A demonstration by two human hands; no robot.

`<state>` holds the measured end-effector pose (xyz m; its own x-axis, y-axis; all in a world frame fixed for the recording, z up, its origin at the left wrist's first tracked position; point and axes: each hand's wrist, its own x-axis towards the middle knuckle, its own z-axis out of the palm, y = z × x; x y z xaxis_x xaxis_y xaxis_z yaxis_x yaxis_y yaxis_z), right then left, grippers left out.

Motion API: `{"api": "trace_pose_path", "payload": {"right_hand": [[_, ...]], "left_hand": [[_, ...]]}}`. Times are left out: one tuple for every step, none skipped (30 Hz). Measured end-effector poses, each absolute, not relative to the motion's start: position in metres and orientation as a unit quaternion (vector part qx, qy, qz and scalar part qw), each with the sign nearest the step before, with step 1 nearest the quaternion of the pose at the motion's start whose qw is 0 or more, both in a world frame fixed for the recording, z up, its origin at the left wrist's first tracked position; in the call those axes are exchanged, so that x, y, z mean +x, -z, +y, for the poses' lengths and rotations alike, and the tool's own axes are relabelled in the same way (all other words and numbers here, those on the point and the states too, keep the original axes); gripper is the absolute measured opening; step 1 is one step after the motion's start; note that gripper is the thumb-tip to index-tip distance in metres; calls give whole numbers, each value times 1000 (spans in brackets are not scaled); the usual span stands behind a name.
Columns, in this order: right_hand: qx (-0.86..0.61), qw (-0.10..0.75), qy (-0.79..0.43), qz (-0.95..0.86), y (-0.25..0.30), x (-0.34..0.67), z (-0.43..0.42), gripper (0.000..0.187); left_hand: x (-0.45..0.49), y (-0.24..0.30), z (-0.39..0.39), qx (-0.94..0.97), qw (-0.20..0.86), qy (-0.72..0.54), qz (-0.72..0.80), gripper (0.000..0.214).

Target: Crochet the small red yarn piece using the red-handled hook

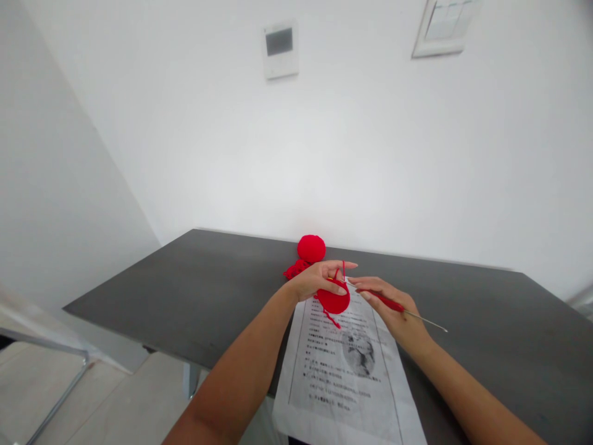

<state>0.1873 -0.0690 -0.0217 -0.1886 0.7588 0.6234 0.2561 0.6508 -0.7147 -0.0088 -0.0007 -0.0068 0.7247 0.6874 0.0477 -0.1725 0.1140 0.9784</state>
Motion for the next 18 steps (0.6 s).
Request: {"api": "trace_pose_path", "payload": {"right_hand": [[-340,528,-233,-742,22,187,-69,15],[-337,523,-232,-748,22,188,-68,16],[-337,520,-232,-750,22,188,-68,16],[-338,520,-233,-749,22,188,-68,16],[-341,521,-234,-747,22,189,-67,16],[-345,522,-234,-744,22,189,-67,16],[-351,524,-234,-740,22,190,-67,16],[-357,526,-234,-736,22,190,-66,16],[-363,528,-233,-731,22,191,-66,16],[-369,529,-232,-728,22,191,-66,15],[-373,531,-232,-725,22,192,-65,15],[-377,532,-232,-722,22,192,-65,16],[-379,534,-232,-719,22,192,-65,16],[-380,537,-233,-716,21,192,-66,16],[-381,540,-235,-713,21,191,-66,16],[-381,542,-240,-710,21,191,-66,17],[-382,544,-246,-706,20,191,-67,17],[-382,546,-254,-702,20,191,-67,17]], "left_hand": [[-8,7,-1,592,715,-300,219,69],[-7,7,-2,590,715,-301,223,70],[-6,8,-2,588,713,-306,228,70],[-5,8,-2,587,710,-312,233,71],[-4,9,-2,586,706,-319,237,72],[-4,10,-1,585,704,-324,240,73],[-3,11,-1,585,702,-328,241,74],[-3,11,0,584,699,-334,241,74],[-3,12,0,583,696,-343,241,72],[-2,12,1,582,692,-353,240,70],[-2,12,1,580,688,-364,240,66],[-2,12,1,578,685,-373,241,64],[-2,11,1,575,682,-381,243,61],[-1,11,1,573,681,-386,244,60],[-1,10,0,571,681,-388,246,60],[-1,9,0,570,681,-389,247,60],[-1,9,0,569,681,-388,248,60],[-2,8,0,568,682,-388,249,60]]}}
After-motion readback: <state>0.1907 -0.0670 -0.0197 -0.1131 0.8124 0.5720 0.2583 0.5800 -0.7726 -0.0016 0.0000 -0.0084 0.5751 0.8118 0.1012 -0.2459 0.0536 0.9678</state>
